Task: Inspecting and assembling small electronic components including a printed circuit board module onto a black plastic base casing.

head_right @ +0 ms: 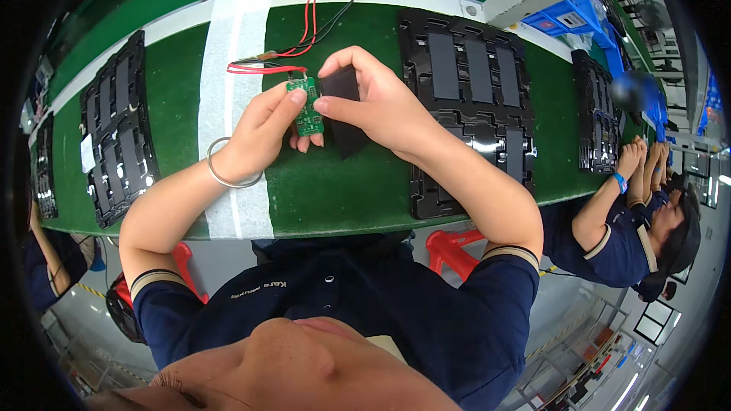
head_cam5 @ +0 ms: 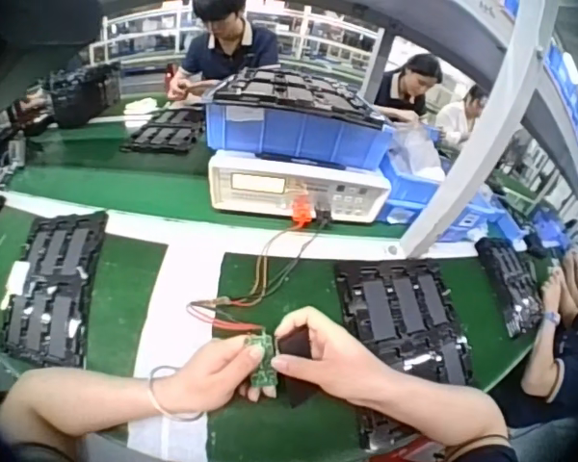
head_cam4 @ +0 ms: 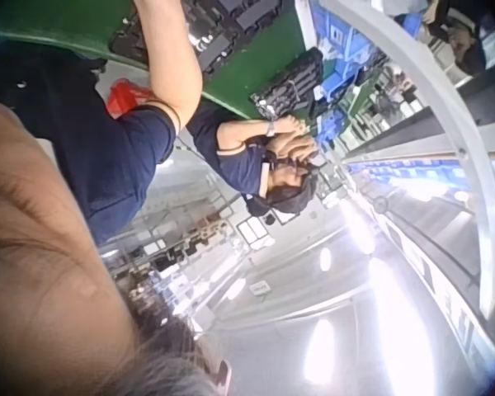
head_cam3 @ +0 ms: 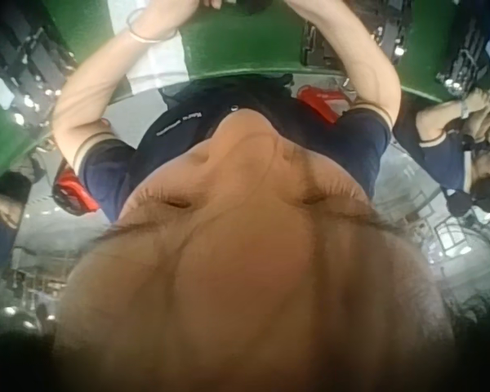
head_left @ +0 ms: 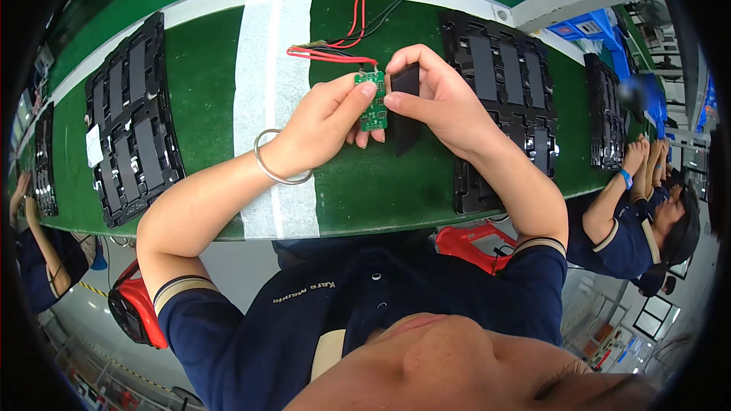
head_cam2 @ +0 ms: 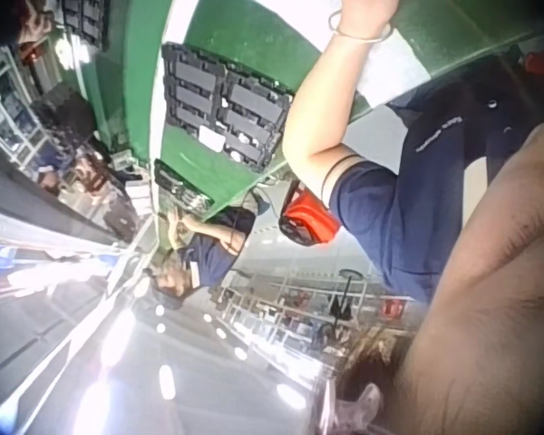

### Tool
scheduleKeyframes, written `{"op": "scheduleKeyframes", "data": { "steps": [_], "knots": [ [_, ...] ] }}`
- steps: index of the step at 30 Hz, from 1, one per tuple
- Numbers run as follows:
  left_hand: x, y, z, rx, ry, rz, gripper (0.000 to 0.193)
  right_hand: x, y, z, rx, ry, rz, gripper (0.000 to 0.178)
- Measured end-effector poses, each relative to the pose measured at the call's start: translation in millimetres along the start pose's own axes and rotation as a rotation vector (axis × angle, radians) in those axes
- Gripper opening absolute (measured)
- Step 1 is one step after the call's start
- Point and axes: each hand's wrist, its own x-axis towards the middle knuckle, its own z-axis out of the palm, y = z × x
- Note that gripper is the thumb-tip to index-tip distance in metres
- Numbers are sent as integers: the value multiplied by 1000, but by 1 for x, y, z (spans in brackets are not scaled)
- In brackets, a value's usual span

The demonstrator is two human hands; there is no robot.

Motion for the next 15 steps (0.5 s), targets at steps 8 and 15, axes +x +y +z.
{"op": "scheduleKeyframes", "data": {
  "steps": [8, 15],
  "knots": [
    [1, -5, 0, 27, 22, -7, 28, -1, 1, 2, -20, -14, 25, 27],
    [2, -2, 2, 31, 4, 41, 26, 2, 13, -2, -141, 45, -32, 26]
  ]
}}
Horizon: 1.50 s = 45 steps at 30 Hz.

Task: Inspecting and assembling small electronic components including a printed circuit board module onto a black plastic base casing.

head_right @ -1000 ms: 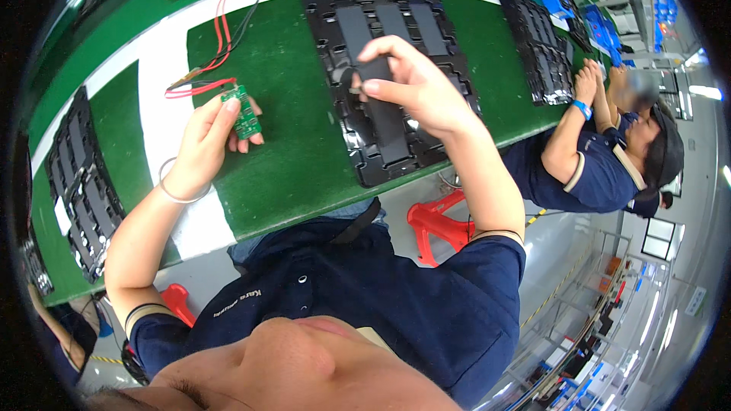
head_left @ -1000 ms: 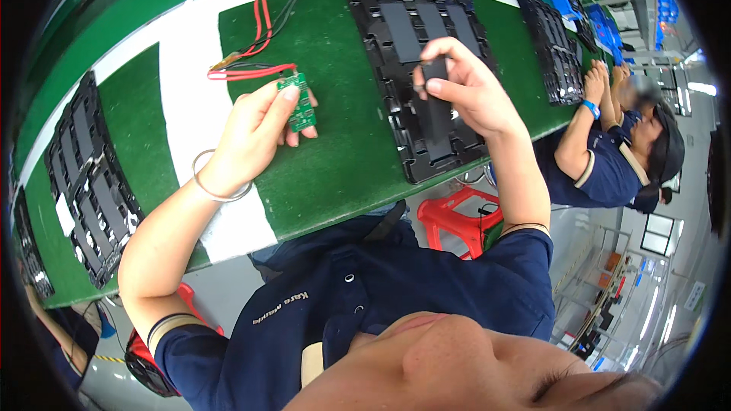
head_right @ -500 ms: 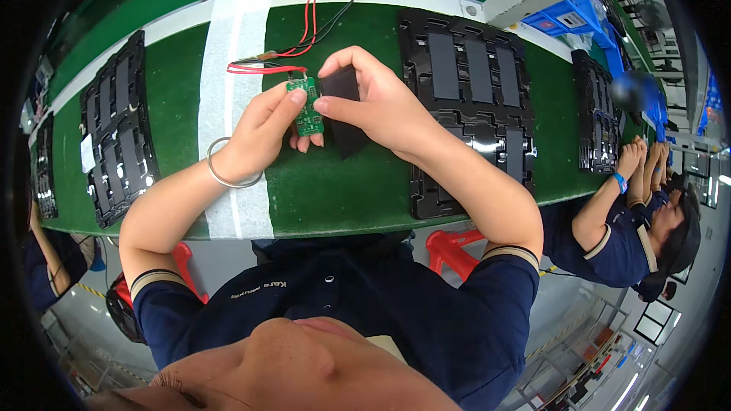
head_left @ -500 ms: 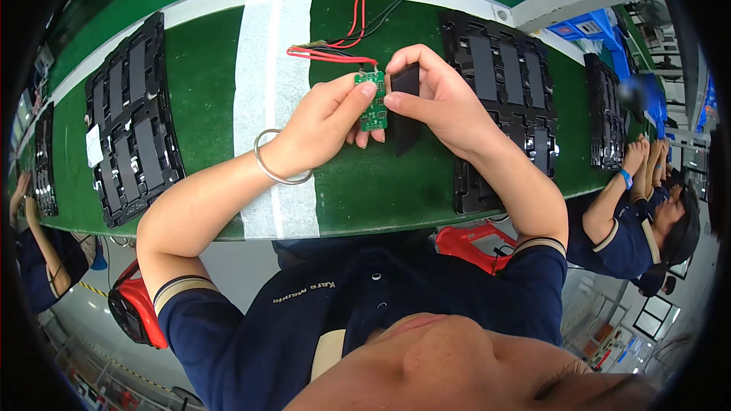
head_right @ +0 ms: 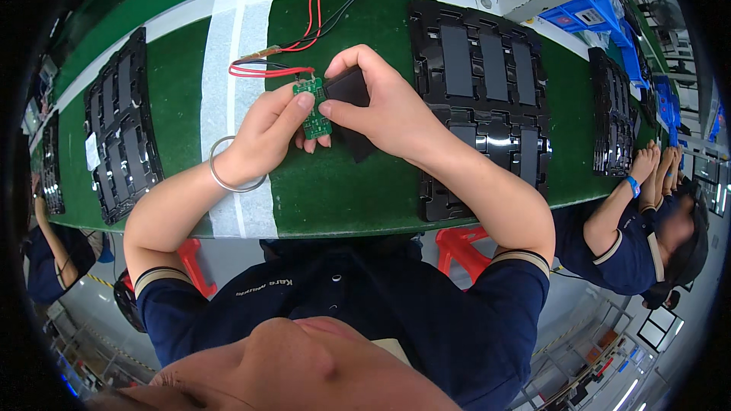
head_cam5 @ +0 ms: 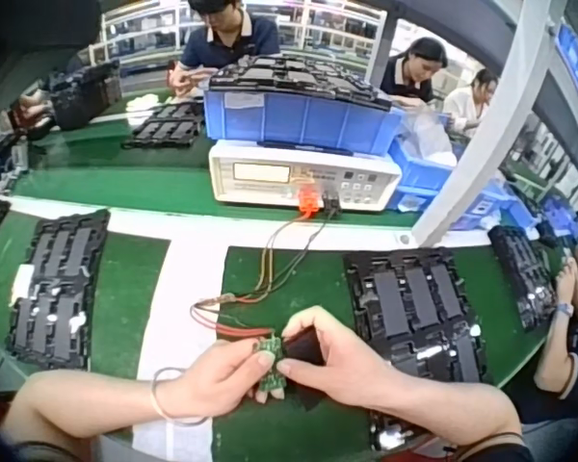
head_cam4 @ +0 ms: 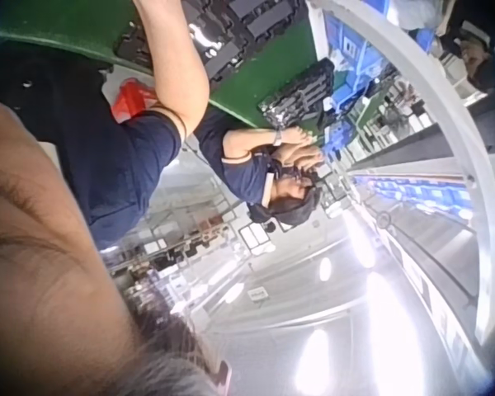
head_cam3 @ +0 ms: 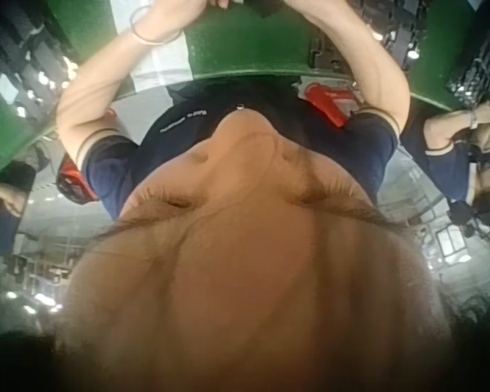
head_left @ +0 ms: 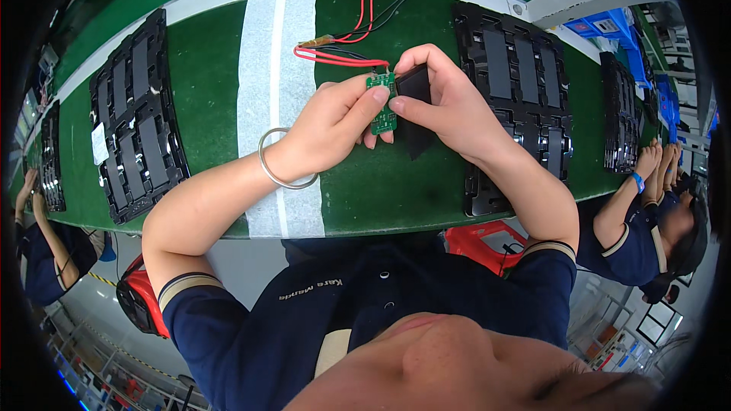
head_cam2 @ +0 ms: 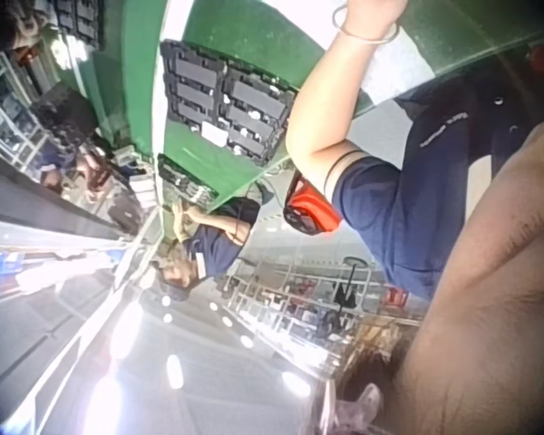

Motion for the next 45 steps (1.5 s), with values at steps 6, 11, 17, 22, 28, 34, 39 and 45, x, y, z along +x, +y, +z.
{"op": "scheduleKeyframes", "data": {
  "steps": [6, 11, 17, 22, 28, 34, 39, 45],
  "knots": [
    [0, -3, 1, 54, -7, -19, 20, 1, -4, -2, -135, -5, -20, 27],
    [1, -2, 0, -5, -39, -36, 18, 0, -3, -7, 149, -130, 96, 24],
    [-2, 0, -2, -47, -4, -90, 17, -2, -11, -10, 252, -221, 159, 36],
    [-3, 0, -1, 35, -35, -80, 17, -3, -9, -9, 200, -218, 162, 40],
    [-1, 2, 0, -32, -27, -96, 18, -1, -5, -9, 197, -194, 119, 40],
    [-1, 2, 1, -20, -18, -102, 17, -1, -5, -7, 159, -150, 75, 36],
    [1, 3, 3, -50, -10, -70, 22, -2, -8, -4, 178, -111, 14, 33],
    [3, -1, -4, -6, -28, -44, 32, -6, -9, -7, 96, -137, 28, 41]
  ]
}}
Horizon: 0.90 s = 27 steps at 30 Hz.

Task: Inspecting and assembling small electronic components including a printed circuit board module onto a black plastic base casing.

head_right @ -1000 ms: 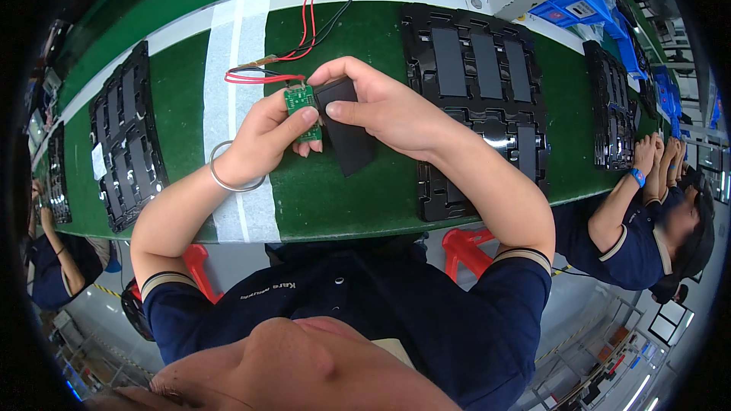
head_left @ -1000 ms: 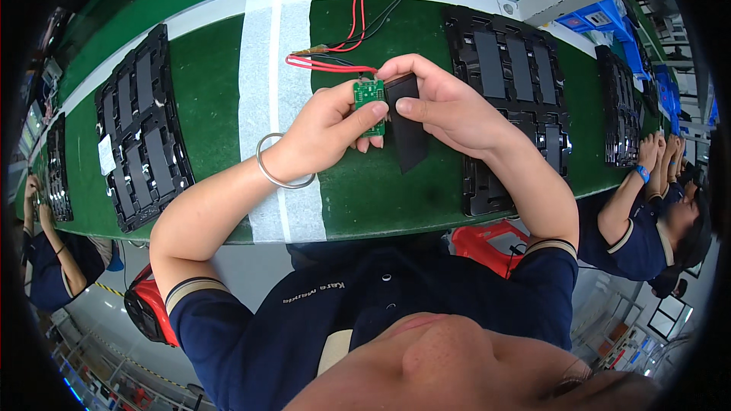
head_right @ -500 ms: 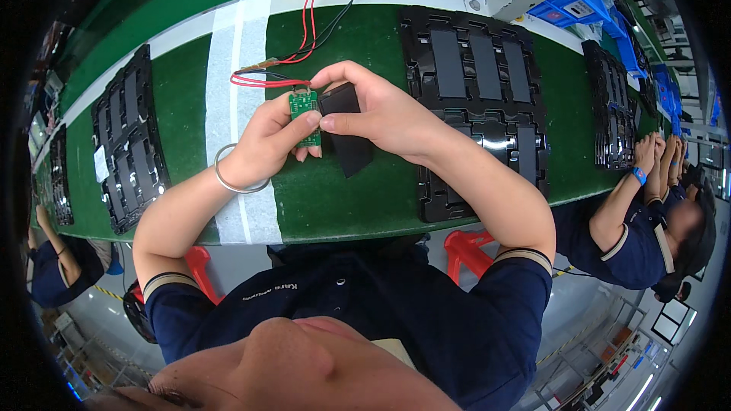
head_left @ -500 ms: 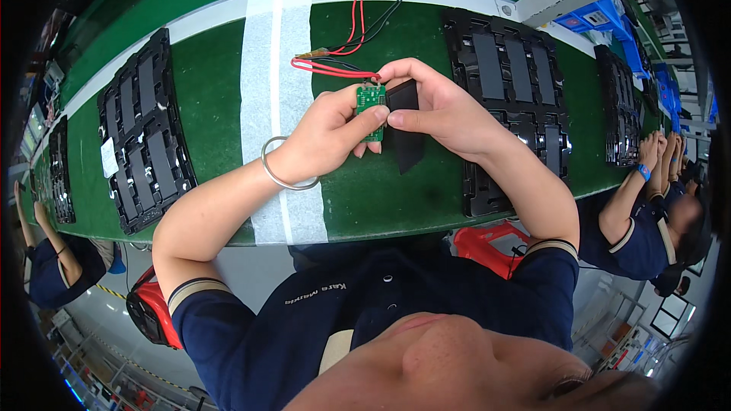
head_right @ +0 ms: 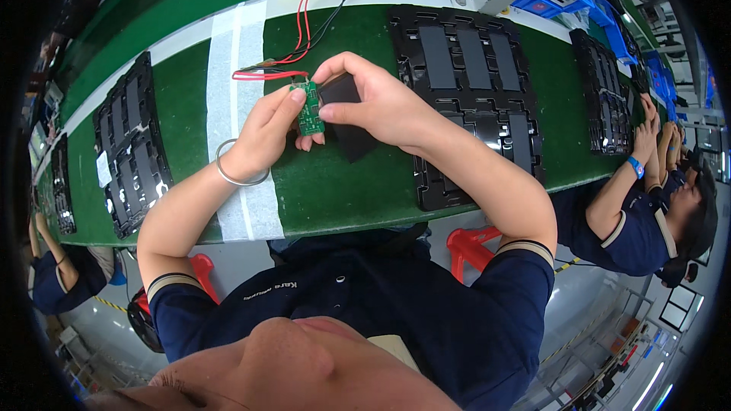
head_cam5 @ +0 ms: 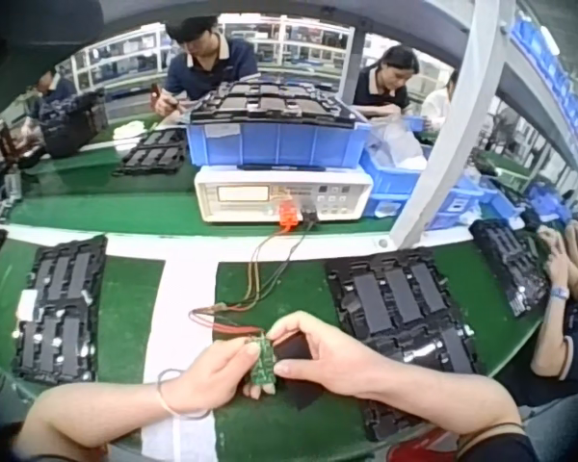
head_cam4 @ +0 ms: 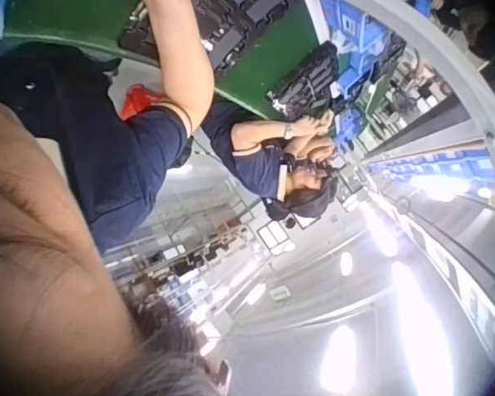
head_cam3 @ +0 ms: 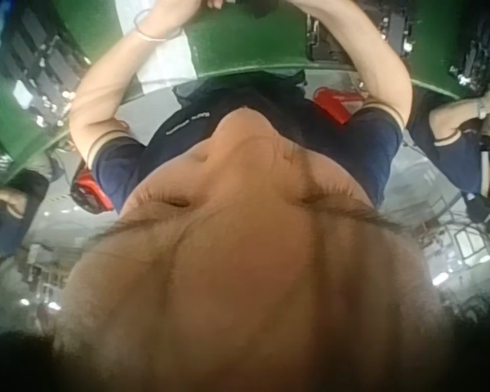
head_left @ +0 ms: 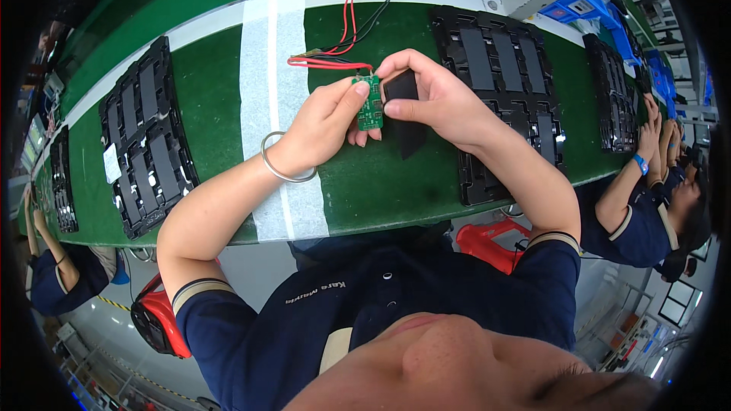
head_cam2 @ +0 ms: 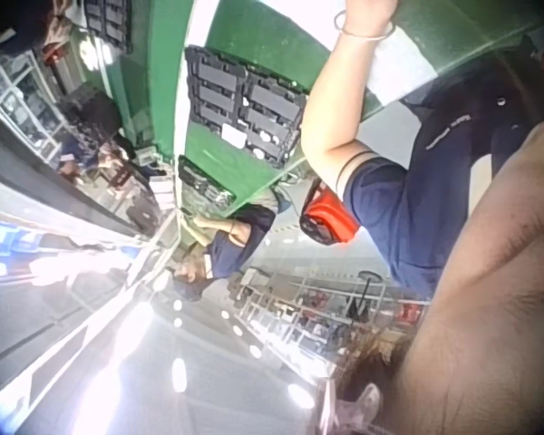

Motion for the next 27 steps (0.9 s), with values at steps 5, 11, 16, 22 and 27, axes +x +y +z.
{"op": "scheduleKeyframes", "data": {
  "steps": [5, 11, 16, 22, 27],
  "knots": [
    [0, -1, 2, 43, 39, 24, 32, -28, -20, 2, -32, 33, -63, 48],
    [-1, -4, 4, -22, 11, 39, 33, -99, -21, -55, -448, 474, -160, 35],
    [0, -5, 5, -4, -7, 66, 34, -143, -7, -87, -675, 636, -72, 25],
    [0, -5, 4, 9, 6, 59, 35, -155, -6, -93, -861, 624, -4, 26],
    [-1, -6, 3, 7, 2, 70, 35, -142, -20, -87, -1079, 532, 68, 33]
  ]
}}
